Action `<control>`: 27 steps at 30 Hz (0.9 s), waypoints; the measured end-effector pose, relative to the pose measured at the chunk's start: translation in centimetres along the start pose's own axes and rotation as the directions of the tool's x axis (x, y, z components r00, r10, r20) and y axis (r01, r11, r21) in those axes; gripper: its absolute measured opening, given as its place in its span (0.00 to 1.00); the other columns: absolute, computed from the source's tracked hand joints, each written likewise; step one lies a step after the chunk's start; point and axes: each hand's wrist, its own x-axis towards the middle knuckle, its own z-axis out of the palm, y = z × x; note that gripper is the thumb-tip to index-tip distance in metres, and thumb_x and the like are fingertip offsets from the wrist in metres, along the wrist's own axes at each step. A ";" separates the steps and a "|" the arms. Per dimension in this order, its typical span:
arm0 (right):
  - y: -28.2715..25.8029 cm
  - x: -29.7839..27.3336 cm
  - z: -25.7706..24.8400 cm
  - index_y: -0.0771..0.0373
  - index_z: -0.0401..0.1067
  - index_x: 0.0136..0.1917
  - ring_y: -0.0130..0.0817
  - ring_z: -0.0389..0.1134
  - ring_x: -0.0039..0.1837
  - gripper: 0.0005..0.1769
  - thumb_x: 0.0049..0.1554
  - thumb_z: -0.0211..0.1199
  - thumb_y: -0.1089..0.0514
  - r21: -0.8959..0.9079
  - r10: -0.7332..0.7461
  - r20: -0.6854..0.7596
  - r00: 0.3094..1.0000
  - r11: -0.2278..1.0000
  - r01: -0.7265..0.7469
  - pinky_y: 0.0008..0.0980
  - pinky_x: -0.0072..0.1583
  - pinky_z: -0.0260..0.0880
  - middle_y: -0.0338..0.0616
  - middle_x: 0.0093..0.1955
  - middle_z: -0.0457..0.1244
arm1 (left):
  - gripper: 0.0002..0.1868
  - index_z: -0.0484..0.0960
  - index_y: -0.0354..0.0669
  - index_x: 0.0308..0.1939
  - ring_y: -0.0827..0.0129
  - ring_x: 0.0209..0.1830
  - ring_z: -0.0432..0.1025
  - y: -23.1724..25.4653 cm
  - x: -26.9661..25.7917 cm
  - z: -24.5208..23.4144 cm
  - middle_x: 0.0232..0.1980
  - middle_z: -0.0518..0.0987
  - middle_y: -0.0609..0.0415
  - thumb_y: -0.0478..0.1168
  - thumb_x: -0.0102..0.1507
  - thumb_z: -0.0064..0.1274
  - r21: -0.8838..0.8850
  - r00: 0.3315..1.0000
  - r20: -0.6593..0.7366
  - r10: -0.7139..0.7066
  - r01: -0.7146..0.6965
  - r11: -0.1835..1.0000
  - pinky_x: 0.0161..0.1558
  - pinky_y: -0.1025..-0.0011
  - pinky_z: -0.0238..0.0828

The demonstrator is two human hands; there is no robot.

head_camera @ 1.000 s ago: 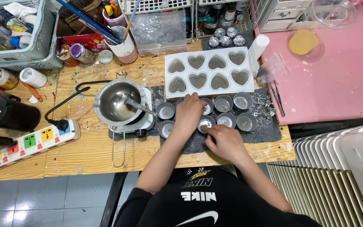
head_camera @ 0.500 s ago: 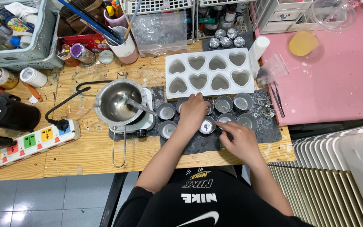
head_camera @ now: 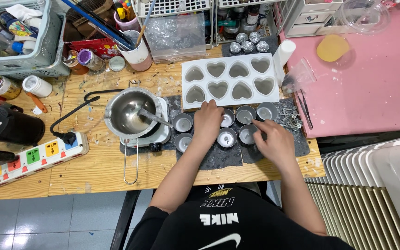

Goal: Placing candle wicks into small metal containers at a workshop bench.

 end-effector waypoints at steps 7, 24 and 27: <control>0.4 1.3 1.4 0.58 0.81 0.55 0.49 0.72 0.49 0.18 0.55 0.59 0.51 -0.136 -0.009 0.071 0.997 0.991 0.019 0.48 0.50 0.72 0.48 0.45 0.69 | 0.05 0.88 0.45 0.32 0.56 0.48 0.72 0.0 -0.1 -0.3 0.42 0.76 0.51 0.39 0.54 0.64 -0.008 0.999 0.029 -0.014 0.015 1.000 0.40 0.60 0.74; 0.6 2.2 1.5 0.59 0.78 0.60 0.48 0.73 0.47 0.20 0.57 0.57 0.55 -0.101 0.075 0.115 0.990 0.993 -0.063 0.47 0.51 0.73 0.50 0.49 0.71 | 0.07 0.88 0.44 0.36 0.56 0.48 0.72 0.3 -0.3 -0.7 0.44 0.77 0.50 0.39 0.55 0.63 -0.037 0.999 0.034 -0.007 0.009 0.999 0.42 0.61 0.75; 1.6 2.3 0.0 0.57 0.79 0.61 0.43 0.73 0.44 0.21 0.55 0.57 0.58 0.039 0.054 0.020 0.998 0.998 -0.055 0.43 0.49 0.73 0.49 0.54 0.71 | 0.09 0.87 0.44 0.38 0.57 0.48 0.72 0.8 -0.4 -1.6 0.43 0.77 0.51 0.40 0.55 0.63 -0.063 1.000 0.010 0.014 -0.013 0.998 0.41 0.61 0.74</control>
